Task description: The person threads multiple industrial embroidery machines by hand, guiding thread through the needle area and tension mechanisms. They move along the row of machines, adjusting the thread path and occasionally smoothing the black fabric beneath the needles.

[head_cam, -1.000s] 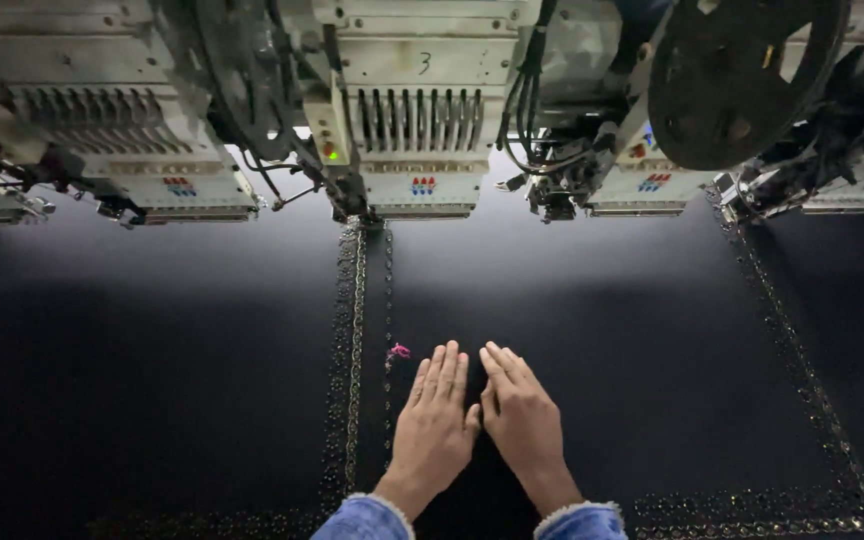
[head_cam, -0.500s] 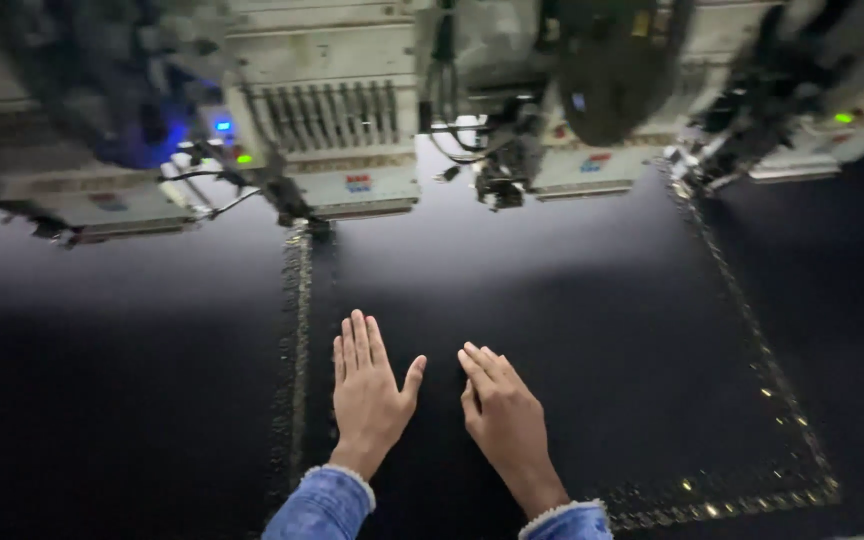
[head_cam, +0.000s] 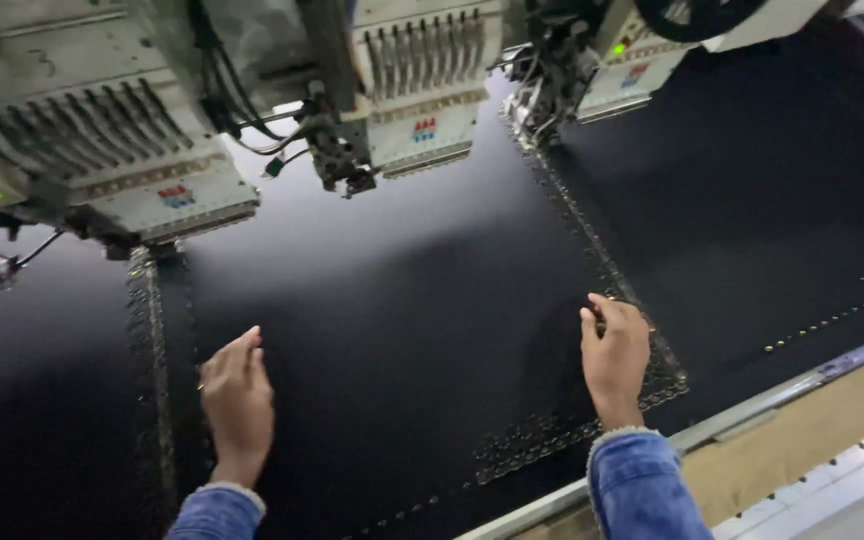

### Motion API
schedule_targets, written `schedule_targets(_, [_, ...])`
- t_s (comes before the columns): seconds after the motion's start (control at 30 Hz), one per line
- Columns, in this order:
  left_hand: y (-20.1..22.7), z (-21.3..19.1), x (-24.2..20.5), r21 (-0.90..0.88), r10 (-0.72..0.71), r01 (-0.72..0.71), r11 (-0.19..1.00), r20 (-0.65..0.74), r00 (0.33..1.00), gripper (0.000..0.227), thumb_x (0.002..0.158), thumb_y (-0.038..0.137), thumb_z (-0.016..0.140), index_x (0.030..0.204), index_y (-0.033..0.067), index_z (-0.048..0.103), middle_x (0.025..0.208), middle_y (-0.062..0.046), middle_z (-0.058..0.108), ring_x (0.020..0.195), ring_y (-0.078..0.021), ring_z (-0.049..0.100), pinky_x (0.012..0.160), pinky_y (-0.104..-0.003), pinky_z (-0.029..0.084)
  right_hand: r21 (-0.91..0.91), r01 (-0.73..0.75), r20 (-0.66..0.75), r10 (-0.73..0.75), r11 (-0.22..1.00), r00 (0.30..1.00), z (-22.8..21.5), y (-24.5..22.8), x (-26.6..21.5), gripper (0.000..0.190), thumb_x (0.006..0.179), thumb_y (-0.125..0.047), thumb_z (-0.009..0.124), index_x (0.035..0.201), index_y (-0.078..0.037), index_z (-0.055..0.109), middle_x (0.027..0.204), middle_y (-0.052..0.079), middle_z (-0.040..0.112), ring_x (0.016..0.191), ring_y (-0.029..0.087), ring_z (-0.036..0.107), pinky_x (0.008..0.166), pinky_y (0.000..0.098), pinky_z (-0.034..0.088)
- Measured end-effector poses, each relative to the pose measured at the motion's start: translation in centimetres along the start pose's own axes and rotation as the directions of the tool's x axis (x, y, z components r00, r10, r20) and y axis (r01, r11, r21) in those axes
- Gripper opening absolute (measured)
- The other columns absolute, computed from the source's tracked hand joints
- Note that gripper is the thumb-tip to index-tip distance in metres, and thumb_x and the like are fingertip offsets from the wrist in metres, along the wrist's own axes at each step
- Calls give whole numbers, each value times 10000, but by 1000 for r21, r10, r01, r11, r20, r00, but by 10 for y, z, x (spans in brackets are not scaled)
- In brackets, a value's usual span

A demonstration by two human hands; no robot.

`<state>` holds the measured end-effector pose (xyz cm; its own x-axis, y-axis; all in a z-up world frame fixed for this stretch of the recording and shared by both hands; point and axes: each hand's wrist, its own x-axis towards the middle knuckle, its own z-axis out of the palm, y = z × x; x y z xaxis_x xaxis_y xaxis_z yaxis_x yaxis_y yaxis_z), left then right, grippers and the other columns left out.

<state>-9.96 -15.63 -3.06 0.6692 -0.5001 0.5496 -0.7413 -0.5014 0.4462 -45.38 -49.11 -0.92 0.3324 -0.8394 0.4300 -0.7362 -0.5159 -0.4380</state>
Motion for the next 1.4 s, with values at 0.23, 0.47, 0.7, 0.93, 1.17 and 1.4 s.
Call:
schedule_targets(0.23, [26, -2, 16, -206, -386, 362, 909, -88, 918, 133, 1057, 92, 712, 1146, 132, 801, 999, 2, 777, 804, -124, 699, 741, -305, 533, -92, 74, -192, -91, 993, 977, 17, -14, -9, 327, 1018, -221, 618, 1262, -19, 700, 1171, 197, 589, 1082, 414, 574, 962, 518, 458])
schedule_targets(0.47, [112, -1, -15, -506, -489, 509, 696, 186, 852, 149, 948, 207, 717, 1016, 127, 823, 962, -5, 811, 921, -100, 731, 898, -247, 529, -201, -25, 68, 39, 979, 997, 22, -72, -42, 667, 1037, -428, 446, 1486, 66, 457, 1509, 249, 448, 1418, 419, 412, 1152, 538, 345])
schedule_targets(0.7, [221, 9, -36, -571, -46, 351, 742, 479, 876, 213, 1030, 179, 498, 1048, 177, 710, 802, 25, 706, 760, -131, 686, 759, -290, 518, -70, 162, 209, -145, 984, 967, 32, -109, -43, 624, 1031, -376, 423, 1522, 8, 408, 1595, 209, 398, 1481, 370, 354, 1238, 495, 247])
schedule_targets(0.93, [226, 103, 30, -432, 73, 82, 898, 331, 941, 227, 1060, 194, 415, 1008, 164, 635, 952, -14, 691, 811, -243, 594, 817, -397, 448, 25, 309, 151, -310, 951, 939, 79, -93, 33, 516, 1009, -232, 471, 1465, 6, 503, 1533, 164, 493, 1418, 322, 451, 1218, 443, 303])
schedule_targets(1.17, [240, 227, 117, -147, 137, -94, 985, 320, 937, 166, 1073, 222, 441, 1119, 130, 570, 920, -62, 623, 850, -289, 592, 808, -439, 474, -98, 426, 106, -416, 900, 903, 181, -58, 150, 418, 1014, -66, 449, 1405, 14, 575, 1434, 162, 579, 1363, 289, 523, 1205, 376, 373])
schedule_targets(1.4, [294, 330, 199, 47, 231, -270, 962, 388, 892, 625, 1030, 166, 518, 1573, -29, 279, 1386, -203, 478, 1097, -348, 571, 1025, -510, 487, 551, -120, -161, 247, 826, 956, 191, -44, 211, 332, 1018, -126, 511, 1220, -232, 752, 1240, -46, 749, 1184, 142, 680, 1012, 294, 533])
